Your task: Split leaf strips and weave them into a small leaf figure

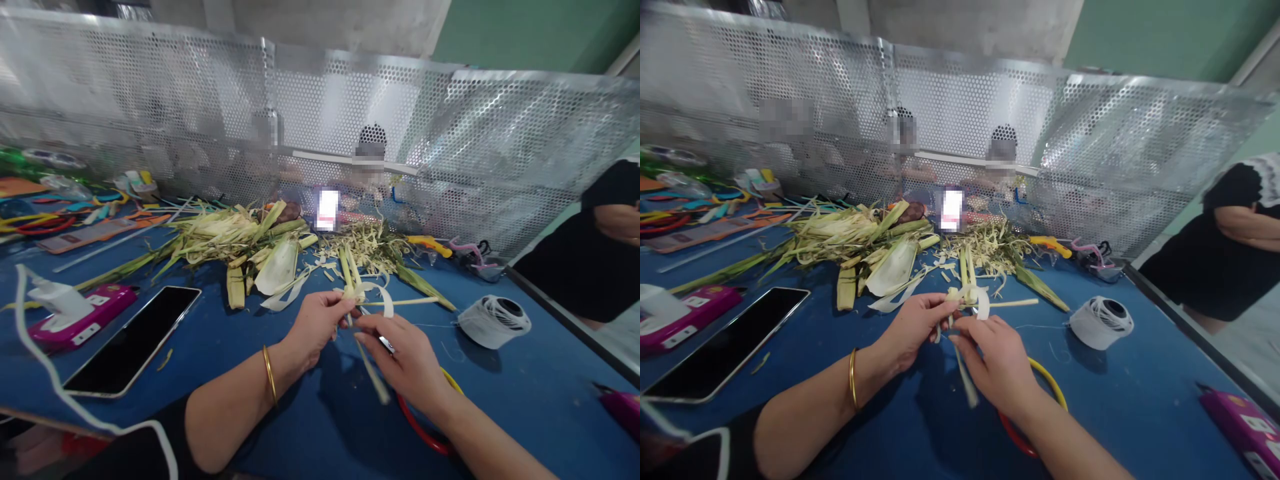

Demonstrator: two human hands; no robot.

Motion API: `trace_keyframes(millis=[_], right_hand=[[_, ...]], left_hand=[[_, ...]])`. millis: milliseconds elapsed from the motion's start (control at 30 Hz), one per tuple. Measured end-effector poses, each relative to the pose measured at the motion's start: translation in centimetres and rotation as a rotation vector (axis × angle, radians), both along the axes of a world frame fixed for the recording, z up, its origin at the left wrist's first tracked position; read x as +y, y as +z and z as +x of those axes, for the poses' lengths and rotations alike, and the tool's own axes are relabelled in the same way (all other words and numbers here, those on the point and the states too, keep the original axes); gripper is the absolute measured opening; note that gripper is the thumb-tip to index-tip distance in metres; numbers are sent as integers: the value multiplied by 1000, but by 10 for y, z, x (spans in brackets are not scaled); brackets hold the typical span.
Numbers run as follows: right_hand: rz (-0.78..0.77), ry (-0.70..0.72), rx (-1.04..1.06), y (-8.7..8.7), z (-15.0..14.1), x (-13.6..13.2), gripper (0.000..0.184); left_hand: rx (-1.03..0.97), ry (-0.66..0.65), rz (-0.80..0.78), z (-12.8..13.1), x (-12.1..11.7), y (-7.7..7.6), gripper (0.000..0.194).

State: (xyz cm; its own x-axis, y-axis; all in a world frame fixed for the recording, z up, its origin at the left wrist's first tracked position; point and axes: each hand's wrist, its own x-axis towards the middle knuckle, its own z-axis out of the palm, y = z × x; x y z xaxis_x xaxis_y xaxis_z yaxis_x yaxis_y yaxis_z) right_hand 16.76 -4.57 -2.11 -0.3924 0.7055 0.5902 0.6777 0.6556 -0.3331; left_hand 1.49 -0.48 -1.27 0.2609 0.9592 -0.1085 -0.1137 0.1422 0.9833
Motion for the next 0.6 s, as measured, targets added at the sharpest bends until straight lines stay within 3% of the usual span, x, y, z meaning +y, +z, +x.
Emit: trace_keyframes(millis=[167, 267, 400, 500, 600], right_hand=[[194, -258, -133, 3, 12, 9, 23], [165, -428, -210, 2, 20, 16, 32], [99, -505, -177, 7, 27, 17, 33], [-43, -501, 91, 15, 29, 14, 31], [-301, -273, 599, 21, 27, 12, 24]], left_hand=[[46, -49, -32, 1, -2, 4, 9], [46, -75, -74, 0, -2, 4, 15], [-45, -54, -123, -4, 2, 3, 20], [-90, 13, -130, -6, 6, 1, 20], [-69, 44, -120, -6, 8, -1, 21]])
